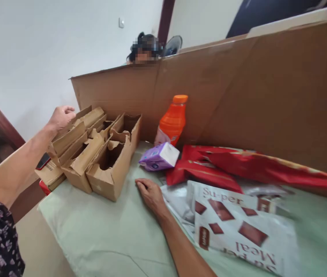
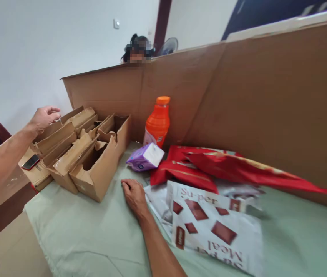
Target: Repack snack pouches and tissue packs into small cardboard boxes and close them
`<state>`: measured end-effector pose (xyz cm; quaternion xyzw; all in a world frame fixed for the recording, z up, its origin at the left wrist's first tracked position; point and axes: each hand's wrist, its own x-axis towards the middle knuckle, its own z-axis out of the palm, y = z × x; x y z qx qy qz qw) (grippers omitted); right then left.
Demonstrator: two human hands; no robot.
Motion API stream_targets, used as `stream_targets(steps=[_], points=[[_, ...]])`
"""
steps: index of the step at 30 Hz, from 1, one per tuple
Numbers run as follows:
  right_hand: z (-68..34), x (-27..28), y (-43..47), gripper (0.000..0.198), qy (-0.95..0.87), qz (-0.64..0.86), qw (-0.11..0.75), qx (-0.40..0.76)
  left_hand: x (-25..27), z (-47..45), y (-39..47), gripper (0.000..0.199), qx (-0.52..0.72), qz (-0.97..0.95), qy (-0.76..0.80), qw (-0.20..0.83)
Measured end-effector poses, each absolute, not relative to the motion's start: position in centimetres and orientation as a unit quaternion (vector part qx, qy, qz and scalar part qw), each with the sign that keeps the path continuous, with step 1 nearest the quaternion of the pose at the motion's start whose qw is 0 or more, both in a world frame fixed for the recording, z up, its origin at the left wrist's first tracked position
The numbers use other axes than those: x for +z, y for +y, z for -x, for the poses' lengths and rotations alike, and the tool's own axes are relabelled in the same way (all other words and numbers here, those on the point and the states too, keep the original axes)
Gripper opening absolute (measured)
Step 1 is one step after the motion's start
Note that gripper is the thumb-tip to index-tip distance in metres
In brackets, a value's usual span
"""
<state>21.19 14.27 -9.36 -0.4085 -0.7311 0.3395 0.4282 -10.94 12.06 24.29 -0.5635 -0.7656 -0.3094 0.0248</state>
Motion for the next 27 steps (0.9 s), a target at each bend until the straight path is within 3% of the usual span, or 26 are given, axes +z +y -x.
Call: stream_targets(steps=[5,13,20,27], points=[[-21.7,-9.7,14.4,0.04,-0.729,0.403,0.429,0.35,21.6,18.3,10.6,0.031,-0.2,0.502,-0.842,-0.004],[-22.2,-9.9,14.4,0.047,-0.72,0.41,0.423,0.367,17.4,19.6,12.9,0.034,-0.059,0.545,-0.834,-0.065],[-22.3,-10.3,14.4,0.048,-0.714,0.415,0.427,0.368,15.1,18.9,14.8,0.04,-0.033,0.479,-0.877,0.01],[-22.1,-10.1,14.4,0.047,-0.716,0.409,0.432,0.365,14.9,18.2,14.4,0.039,-0.062,0.463,-0.884,0.01]])
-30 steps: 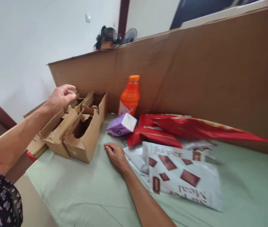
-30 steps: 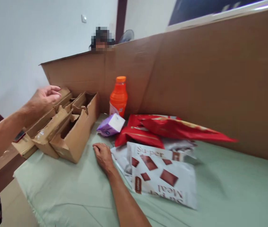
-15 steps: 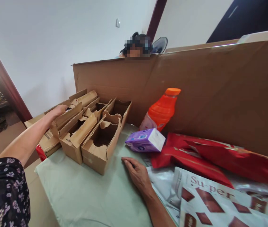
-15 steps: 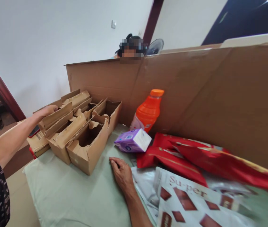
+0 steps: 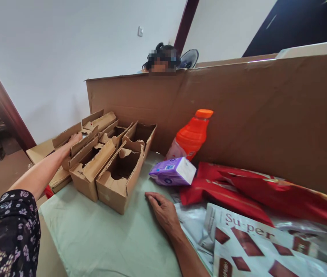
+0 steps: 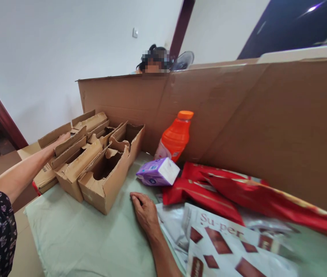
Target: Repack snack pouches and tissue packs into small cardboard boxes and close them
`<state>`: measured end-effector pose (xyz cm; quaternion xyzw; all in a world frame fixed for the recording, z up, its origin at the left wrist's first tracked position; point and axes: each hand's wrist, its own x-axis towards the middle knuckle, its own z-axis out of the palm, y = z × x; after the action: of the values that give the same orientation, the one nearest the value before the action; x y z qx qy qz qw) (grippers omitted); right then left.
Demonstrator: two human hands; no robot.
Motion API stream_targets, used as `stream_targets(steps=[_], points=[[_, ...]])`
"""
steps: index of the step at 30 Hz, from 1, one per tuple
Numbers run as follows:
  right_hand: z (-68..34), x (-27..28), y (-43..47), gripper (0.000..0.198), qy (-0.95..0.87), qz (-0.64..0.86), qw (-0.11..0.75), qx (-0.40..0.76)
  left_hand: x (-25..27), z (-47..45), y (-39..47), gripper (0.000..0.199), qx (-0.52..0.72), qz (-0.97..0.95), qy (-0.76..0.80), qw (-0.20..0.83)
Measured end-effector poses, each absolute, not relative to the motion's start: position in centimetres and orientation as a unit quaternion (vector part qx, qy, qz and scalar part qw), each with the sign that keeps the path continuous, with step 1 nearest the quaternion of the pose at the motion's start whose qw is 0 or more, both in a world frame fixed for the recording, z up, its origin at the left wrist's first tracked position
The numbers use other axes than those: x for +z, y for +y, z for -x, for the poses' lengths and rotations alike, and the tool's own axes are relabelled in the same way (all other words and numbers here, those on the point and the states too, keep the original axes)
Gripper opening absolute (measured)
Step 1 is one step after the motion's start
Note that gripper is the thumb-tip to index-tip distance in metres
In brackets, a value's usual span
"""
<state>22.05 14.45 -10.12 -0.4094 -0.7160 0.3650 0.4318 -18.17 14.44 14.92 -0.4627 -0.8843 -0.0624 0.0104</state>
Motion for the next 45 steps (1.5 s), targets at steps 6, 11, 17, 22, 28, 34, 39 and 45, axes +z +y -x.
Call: stream_targets(steps=[6,11,17,22,28,34,39,45], points=[[-21.6,-9.3,14.4,0.041,-0.725,0.399,0.435,0.354,18.3,16.8,13.1,0.037,-0.108,0.485,-0.868,0.007],[-21.0,-8.7,14.4,0.033,-0.725,0.412,0.432,0.344,24.9,14.9,11.2,0.03,-0.138,0.475,-0.867,0.066],[-20.6,-8.0,14.7,0.025,-0.723,0.424,0.43,0.336,30.5,9.9,8.6,0.046,-0.321,0.52,-0.77,0.184],[-20.4,-7.6,14.7,0.024,-0.729,0.424,0.426,0.326,29.6,1.3,9.6,0.053,-0.403,0.637,-0.656,0.027],[-20.2,-7.3,14.6,0.025,-0.736,0.421,0.425,0.318,24.8,-11.0,15.0,0.055,-0.342,0.741,-0.574,-0.067],[-20.0,-7.2,14.7,0.024,-0.734,0.425,0.424,0.318,19.6,-18.9,20.5,0.053,-0.271,0.768,-0.572,-0.098],[-20.1,-7.1,14.7,0.023,-0.734,0.427,0.421,0.319,17.6,-18.9,21.0,0.059,-0.197,0.793,-0.552,-0.166],[-20.3,-7.4,14.5,0.025,-0.729,0.416,0.43,0.332,21.4,-9.8,19.3,0.063,-0.212,0.772,-0.582,-0.142]])
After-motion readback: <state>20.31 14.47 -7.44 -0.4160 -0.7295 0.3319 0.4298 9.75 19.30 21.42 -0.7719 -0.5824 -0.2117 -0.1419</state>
